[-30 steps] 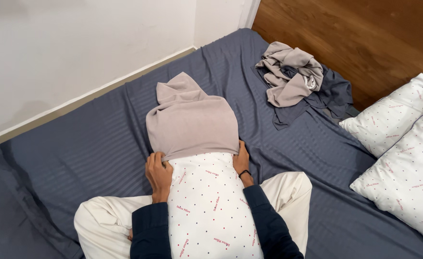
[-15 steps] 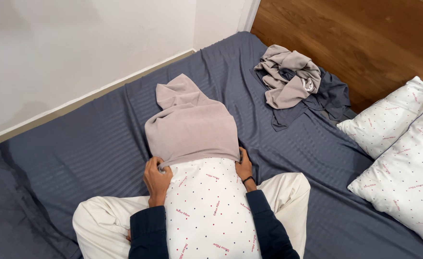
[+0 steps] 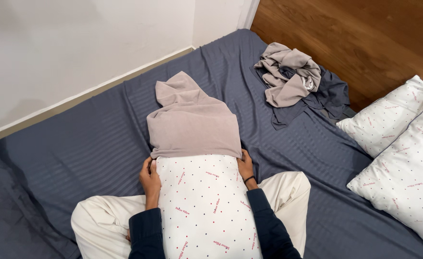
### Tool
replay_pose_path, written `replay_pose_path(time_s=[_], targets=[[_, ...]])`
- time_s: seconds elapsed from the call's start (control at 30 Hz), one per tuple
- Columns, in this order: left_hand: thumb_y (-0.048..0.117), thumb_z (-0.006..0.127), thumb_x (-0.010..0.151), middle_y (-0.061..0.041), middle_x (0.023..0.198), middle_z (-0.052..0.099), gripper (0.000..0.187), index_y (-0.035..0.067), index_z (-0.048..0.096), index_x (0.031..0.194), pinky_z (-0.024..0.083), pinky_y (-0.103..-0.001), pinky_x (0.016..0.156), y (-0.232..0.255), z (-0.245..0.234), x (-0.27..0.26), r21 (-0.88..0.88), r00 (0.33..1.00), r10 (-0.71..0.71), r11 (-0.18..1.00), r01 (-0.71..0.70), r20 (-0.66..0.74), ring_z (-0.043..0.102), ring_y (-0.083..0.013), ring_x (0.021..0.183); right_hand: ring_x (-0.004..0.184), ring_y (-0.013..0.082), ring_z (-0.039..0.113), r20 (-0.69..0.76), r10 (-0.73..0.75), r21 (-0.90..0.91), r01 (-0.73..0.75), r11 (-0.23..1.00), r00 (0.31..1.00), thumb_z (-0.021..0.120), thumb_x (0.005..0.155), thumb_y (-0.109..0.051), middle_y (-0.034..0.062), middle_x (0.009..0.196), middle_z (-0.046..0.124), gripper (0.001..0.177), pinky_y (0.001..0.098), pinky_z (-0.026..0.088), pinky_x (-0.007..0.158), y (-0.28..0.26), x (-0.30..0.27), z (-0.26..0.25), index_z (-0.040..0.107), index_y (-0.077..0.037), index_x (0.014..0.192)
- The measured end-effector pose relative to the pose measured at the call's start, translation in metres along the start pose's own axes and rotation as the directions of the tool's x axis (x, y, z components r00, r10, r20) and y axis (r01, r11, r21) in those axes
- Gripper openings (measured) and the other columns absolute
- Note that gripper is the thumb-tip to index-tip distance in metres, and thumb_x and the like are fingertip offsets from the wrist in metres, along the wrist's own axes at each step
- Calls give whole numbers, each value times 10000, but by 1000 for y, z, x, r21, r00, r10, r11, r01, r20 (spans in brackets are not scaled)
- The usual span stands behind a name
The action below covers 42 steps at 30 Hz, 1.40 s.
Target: The person sits on a bed and places a pillowcase over a pillow. They align the pillowcase opening with the pillow and pull the fabric over the corners to cover it completely.
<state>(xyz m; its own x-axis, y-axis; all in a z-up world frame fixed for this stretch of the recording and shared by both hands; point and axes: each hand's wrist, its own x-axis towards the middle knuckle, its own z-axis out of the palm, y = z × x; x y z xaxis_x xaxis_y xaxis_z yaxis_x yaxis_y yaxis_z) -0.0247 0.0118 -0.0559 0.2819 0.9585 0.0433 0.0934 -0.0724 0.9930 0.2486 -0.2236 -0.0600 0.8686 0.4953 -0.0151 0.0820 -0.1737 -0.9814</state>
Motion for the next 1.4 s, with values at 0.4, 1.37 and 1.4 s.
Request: replay_pose_path(time_s=[0.4, 1.37, 1.4], targets=[[15, 719, 919, -85, 1017, 650, 275, 5, 667, 1189, 489, -313, 875, -32, 7, 18, -173, 933, 39, 985, 25, 357, 605, -192, 956, 1055, 207, 695, 99, -41, 128, 29, 991, 994, 629, 923, 29, 169, 1191, 723, 437, 297, 540, 933, -7, -1, -1, 540, 58, 1350], [-106, 630, 746, -122, 855, 653, 137, -10, 628, 844, 506, -384, 797, 55, -28, -32, 371, 856, 456, 771, -517, 243, 628, -291, 846, 864, 218, 660, -94, -680, -385, 603, 699, 727, 569, 621, 181, 66, 892, 683, 364, 298, 516, 752, -82, -53, 3, 735, -24, 871], [-103, 628, 736, -131, 843, 646, 138, -13, 620, 839, 502, -384, 770, 56, -29, -32, 343, 856, 456, 785, -516, 244, 622, -289, 823, 847, 212, 668, -65, -639, -333, 587, 738, 767, 563, 648, 163, 73, 896, 688, 340, 298, 521, 747, -81, -52, 2, 727, -19, 884]])
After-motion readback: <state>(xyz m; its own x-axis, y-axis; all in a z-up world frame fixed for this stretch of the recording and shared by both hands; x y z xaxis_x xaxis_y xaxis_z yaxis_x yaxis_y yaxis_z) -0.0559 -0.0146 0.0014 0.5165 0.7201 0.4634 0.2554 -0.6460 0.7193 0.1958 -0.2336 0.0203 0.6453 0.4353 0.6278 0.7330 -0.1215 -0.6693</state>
